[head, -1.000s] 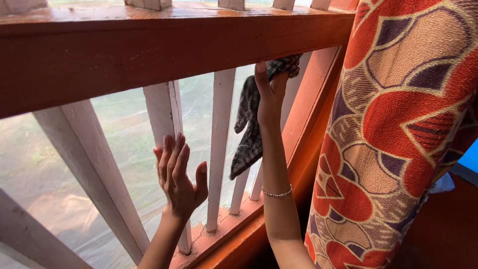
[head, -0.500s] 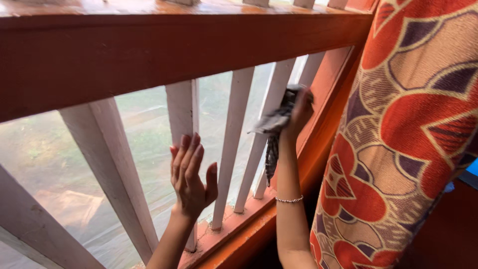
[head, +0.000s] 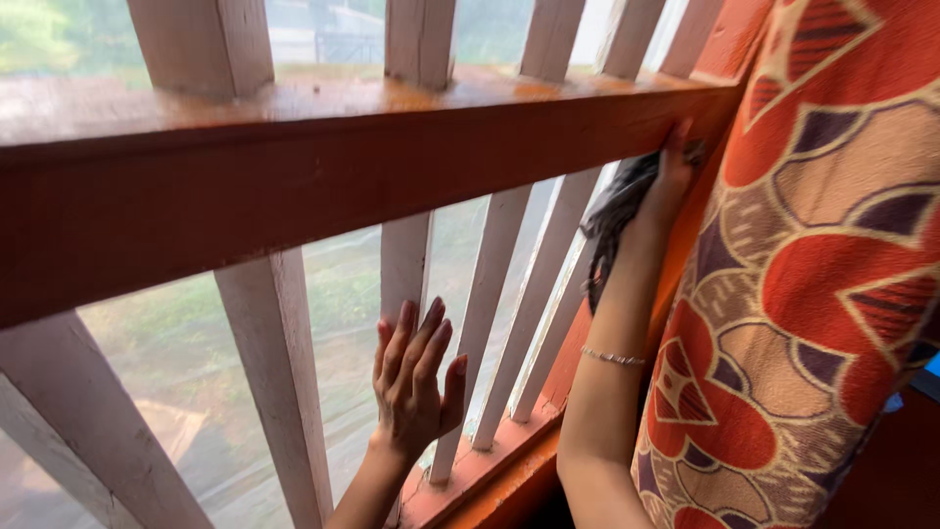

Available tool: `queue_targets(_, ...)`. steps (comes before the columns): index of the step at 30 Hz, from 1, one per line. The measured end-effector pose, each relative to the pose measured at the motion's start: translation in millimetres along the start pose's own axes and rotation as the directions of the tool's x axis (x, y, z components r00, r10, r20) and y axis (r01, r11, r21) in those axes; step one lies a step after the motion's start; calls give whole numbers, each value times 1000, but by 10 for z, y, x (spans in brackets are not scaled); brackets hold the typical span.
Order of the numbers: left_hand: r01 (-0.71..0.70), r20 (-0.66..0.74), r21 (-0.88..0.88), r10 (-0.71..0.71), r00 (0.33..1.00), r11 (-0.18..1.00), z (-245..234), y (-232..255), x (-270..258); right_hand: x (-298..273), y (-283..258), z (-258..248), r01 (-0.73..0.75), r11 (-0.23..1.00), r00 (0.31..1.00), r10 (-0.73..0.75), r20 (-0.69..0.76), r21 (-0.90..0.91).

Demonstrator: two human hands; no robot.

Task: The person wipes the wooden window frame and bars with a cloth, then rinses the cloth in a bucket of water and continues cleaning the frame.

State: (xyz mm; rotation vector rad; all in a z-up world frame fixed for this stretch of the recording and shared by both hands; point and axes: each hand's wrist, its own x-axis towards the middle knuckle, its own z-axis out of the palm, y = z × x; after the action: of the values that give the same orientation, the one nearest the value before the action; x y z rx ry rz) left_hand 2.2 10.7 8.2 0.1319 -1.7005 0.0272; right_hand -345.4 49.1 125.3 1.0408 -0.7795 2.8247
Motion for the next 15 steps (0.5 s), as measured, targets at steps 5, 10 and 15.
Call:
queue_targets(5,9,-18,-9,-9,1000,1000,36,14,70,-493,185,325,74,850,988,-132,-75,-521)
queue_targets(10,27,28,-12,-26,999,1000,9,-14,-34,-1343,287,545,238,431,970,-143,194,-870)
queue_targets(15,35,72,-9,-34,997,999,-29,-43,-190,-1894,252,159,676,-5,706,-282,650,-737)
